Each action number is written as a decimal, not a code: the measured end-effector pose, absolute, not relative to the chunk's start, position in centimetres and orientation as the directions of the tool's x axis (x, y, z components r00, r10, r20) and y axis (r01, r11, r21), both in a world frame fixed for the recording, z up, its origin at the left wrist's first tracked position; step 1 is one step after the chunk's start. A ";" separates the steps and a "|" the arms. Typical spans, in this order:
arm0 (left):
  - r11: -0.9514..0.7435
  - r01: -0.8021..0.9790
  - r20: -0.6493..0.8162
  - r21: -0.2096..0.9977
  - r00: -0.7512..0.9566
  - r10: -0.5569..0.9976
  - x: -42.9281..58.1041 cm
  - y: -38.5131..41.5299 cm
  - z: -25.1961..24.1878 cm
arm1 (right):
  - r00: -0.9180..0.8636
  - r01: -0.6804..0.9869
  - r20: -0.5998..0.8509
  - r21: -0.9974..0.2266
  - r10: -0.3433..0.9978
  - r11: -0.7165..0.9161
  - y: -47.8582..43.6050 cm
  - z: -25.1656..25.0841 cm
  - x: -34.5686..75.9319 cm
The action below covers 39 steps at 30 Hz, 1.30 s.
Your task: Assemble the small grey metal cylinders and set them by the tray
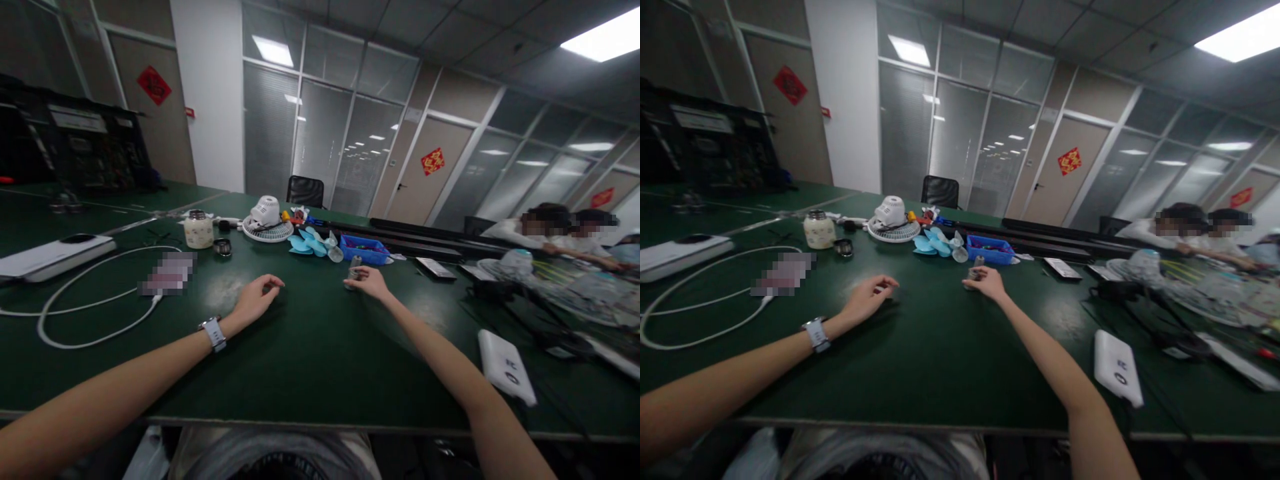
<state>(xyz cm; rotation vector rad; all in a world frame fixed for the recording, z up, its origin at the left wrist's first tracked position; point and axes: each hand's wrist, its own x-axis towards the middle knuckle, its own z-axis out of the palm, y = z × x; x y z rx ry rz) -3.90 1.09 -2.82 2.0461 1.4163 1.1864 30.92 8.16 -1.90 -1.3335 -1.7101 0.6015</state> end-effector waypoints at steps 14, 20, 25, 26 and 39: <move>-0.575 0.512 0.550 0.638 0.220 0.806 -0.7 -0.5 -0.4 | -0.238 0.521 0.411 -0.711 0.880 0.472 2.2 -2.8 15.7; -0.544 0.382 0.554 0.747 0.095 0.827 0.0 0.0 0.1 | -0.210 0.572 0.414 -0.683 0.886 0.454 2.5 -3.1 15.6; -0.540 0.405 0.552 0.737 0.099 0.828 -2.7 0.6 -0.5 | -0.228 0.534 0.416 -0.702 0.880 0.471 2.5 -3.4 15.7; -0.521 0.430 0.513 0.737 0.146 0.846 -3.3 0.7 -0.9 | -0.233 0.529 0.415 -0.705 0.880 0.473 2.4 -3.4 15.8; -0.457 0.524 0.260 0.719 0.408 0.875 -4.6 1.9 -3.3 | -0.429 0.311 0.367 -0.798 0.825 0.516 3.3 -3.0 20.6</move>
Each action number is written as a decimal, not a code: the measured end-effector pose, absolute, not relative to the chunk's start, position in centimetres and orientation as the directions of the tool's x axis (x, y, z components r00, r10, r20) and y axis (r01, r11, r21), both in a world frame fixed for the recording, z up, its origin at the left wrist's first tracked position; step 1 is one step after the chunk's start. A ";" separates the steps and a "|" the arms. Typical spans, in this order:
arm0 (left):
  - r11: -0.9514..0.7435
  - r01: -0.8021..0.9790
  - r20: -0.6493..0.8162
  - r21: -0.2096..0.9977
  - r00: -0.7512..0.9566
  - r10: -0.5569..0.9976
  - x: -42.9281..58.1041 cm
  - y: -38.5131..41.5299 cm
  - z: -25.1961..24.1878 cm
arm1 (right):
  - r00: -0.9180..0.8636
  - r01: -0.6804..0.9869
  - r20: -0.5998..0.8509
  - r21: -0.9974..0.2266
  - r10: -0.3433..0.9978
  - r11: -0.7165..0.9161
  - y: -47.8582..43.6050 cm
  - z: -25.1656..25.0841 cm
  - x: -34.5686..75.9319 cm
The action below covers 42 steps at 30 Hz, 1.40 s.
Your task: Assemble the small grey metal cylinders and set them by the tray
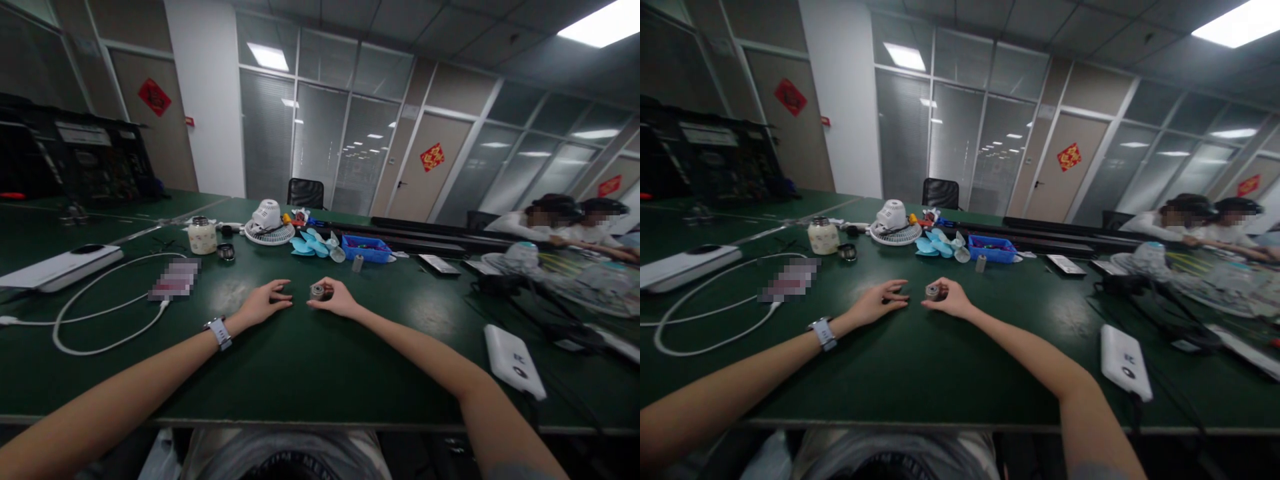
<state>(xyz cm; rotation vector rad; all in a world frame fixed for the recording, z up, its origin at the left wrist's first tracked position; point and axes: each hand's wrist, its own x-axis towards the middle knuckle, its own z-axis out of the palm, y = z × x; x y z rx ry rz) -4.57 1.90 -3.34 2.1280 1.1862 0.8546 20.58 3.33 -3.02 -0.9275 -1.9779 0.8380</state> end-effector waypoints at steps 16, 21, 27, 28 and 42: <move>-0.434 0.498 0.251 0.750 0.392 0.885 -4.7 2.3 -3.7 | 0.186 0.789 0.456 -0.597 0.870 0.144 14.2 -3.5 39.2; -0.432 0.511 0.251 0.743 0.386 0.888 -4.7 2.3 -3.7 | 0.197 0.827 0.439 -0.554 0.877 0.091 13.9 -3.2 38.6; -0.405 0.523 0.247 0.750 0.347 0.905 -4.6 1.9 -3.3 | 0.276 0.837 0.422 -0.547 0.863 -0.001 13.0 -2.3 37.6; -0.390 0.517 0.244 0.762 0.329 0.912 -4.6 1.8 -3.2 | 0.305 0.851 0.475 -0.525 0.825 -0.012 12.5 -2.0 36.8; -0.292 0.526 0.321 0.799 0.038 0.946 -4.7 2.6 -3.5 | -0.492 0.712 0.458 -0.276 0.740 0.645 3.1 -3.4 13.7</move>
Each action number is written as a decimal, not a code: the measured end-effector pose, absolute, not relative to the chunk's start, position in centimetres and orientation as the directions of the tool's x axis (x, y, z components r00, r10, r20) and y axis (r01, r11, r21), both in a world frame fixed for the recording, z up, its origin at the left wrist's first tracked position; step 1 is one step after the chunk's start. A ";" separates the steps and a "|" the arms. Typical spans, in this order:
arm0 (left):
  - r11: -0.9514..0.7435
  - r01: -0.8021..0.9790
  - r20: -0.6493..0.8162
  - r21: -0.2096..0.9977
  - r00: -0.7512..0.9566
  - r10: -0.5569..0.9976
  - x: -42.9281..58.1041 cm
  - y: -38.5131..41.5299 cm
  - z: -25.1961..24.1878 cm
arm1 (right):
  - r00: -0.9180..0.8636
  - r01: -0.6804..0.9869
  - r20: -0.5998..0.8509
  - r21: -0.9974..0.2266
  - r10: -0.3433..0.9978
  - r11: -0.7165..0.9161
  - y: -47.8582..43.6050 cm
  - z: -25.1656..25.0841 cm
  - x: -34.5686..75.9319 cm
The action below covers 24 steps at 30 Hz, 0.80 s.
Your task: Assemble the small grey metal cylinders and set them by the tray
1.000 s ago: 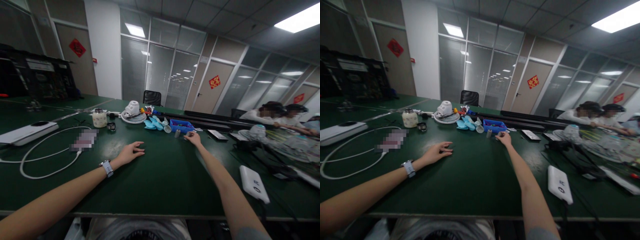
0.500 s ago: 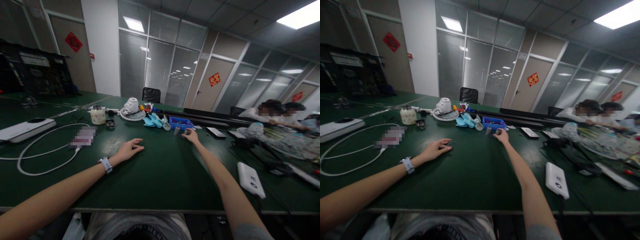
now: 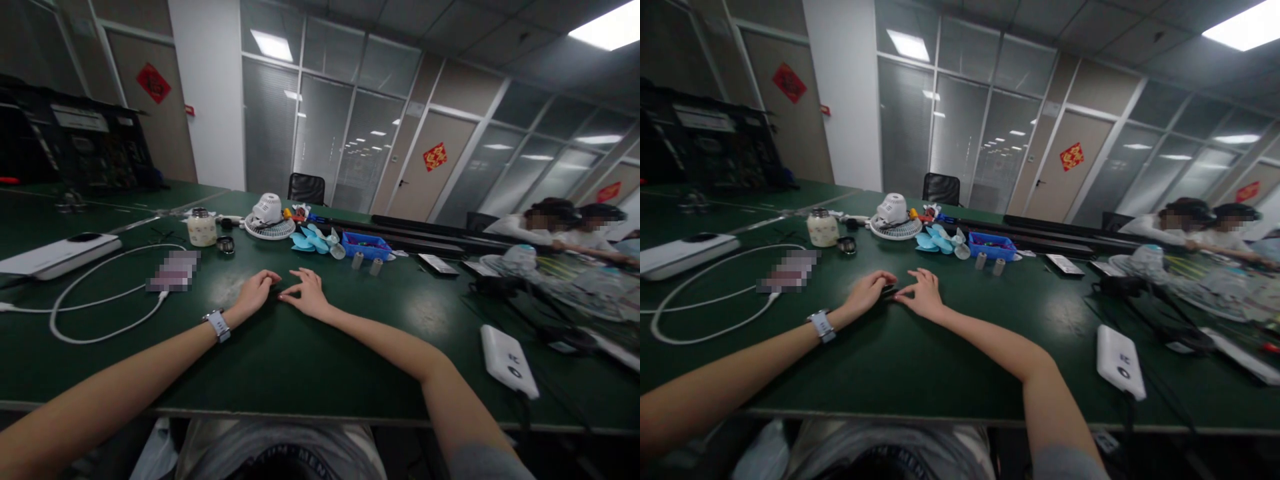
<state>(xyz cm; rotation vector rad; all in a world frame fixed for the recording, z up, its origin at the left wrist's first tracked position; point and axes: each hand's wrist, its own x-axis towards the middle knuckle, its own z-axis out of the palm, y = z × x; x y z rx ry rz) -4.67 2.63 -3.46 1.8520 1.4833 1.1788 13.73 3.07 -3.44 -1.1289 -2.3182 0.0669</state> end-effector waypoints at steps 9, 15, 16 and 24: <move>-0.280 0.571 0.292 0.772 0.072 0.954 -4.6 2.6 -3.4 | -0.373 0.670 0.466 -0.463 0.802 0.580 4.6 -2.8 19.9; -0.278 0.596 0.287 0.753 0.083 0.954 -4.6 2.4 -3.2 | 0.005 0.852 0.685 -0.385 0.729 0.355 7.5 0.5 30.3; -0.279 0.599 0.289 0.751 0.082 0.954 -4.6 2.4 -3.2 | 0.053 0.878 0.680 -0.381 0.731 0.290 8.3 0.9 31.8; -0.285 0.612 0.293 0.738 0.089 0.952 -4.8 2.3 -3.3 | 0.226 0.904 0.584 -0.424 0.780 0.055 11.9 0.2 36.0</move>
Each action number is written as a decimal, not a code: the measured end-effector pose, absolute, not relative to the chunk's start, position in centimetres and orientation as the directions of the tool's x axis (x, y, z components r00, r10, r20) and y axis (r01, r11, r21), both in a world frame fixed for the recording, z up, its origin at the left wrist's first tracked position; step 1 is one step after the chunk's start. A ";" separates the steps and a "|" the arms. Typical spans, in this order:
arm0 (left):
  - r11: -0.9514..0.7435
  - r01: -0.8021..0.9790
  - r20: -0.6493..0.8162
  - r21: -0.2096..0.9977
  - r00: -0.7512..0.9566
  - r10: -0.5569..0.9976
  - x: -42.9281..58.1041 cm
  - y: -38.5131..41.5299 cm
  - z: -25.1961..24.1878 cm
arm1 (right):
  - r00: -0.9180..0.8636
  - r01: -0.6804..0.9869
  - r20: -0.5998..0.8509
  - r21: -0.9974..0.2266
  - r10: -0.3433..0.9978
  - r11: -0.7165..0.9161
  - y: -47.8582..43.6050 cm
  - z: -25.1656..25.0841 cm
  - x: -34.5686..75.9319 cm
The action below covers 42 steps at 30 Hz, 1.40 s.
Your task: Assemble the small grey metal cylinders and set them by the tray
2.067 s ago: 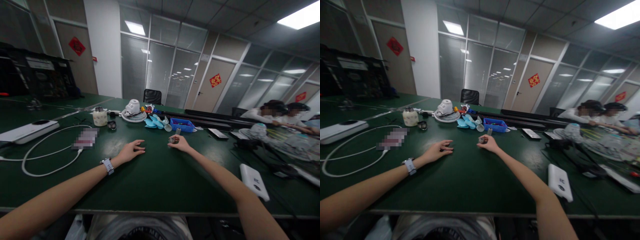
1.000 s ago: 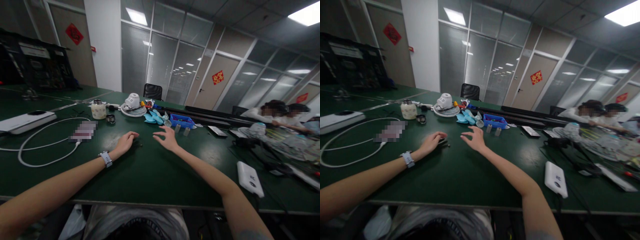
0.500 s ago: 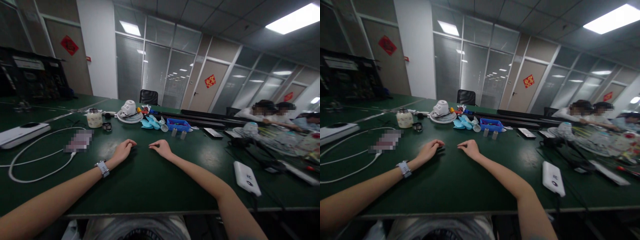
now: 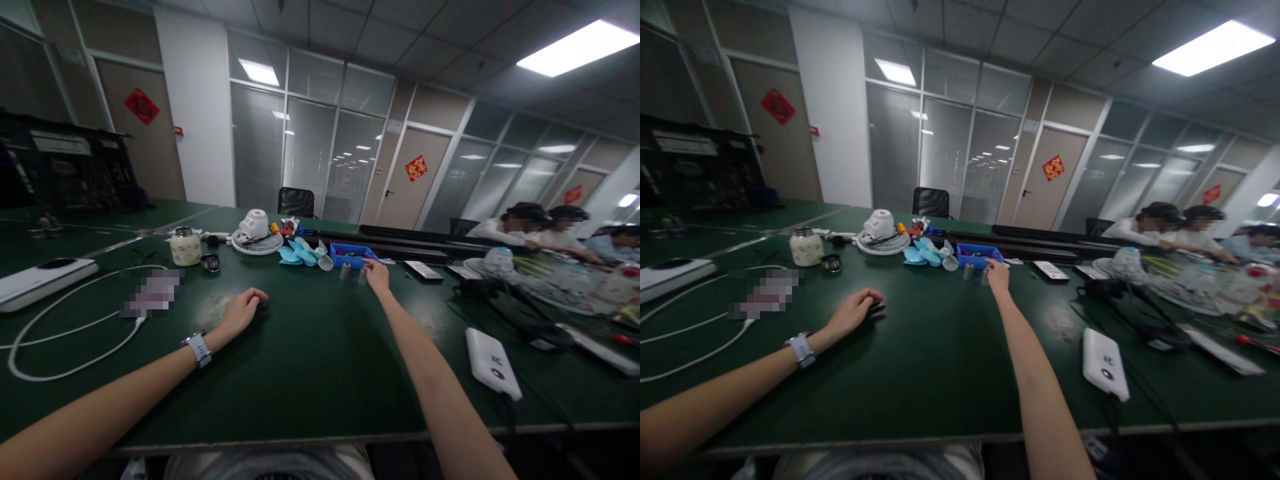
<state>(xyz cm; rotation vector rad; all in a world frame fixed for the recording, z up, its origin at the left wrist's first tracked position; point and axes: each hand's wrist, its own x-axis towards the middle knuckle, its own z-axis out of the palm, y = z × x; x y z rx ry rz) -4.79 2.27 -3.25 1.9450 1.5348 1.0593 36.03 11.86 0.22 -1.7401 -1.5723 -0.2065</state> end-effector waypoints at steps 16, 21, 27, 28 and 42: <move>-0.307 0.610 0.318 0.731 0.094 0.943 -4.8 2.4 -3.4 | 0.197 0.913 0.573 -0.403 0.796 0.064 12.8 0.4 35.6; -0.300 0.614 0.298 0.730 0.109 0.948 -4.7 2.2 -3.3 | 0.246 0.912 0.580 -0.409 0.777 0.016 12.6 -0.1 35.7; -0.313 0.617 0.317 0.722 0.108 0.942 -4.6 2.0 -3.1 | 0.237 0.938 0.630 -0.348 0.739 -0.005 12.2 -0.5 35.7; -0.320 0.614 0.322 0.721 0.111 0.940 -4.6 2.0 -3.1 | 0.227 0.946 0.653 -0.323 0.723 -0.006 12.3 -0.6 35.6; -0.325 0.648 0.310 0.689 0.142 0.940 -4.3 1.6 -2.7 | 0.259 0.949 0.481 -0.287 0.838 -0.128 14.0 -1.3 31.5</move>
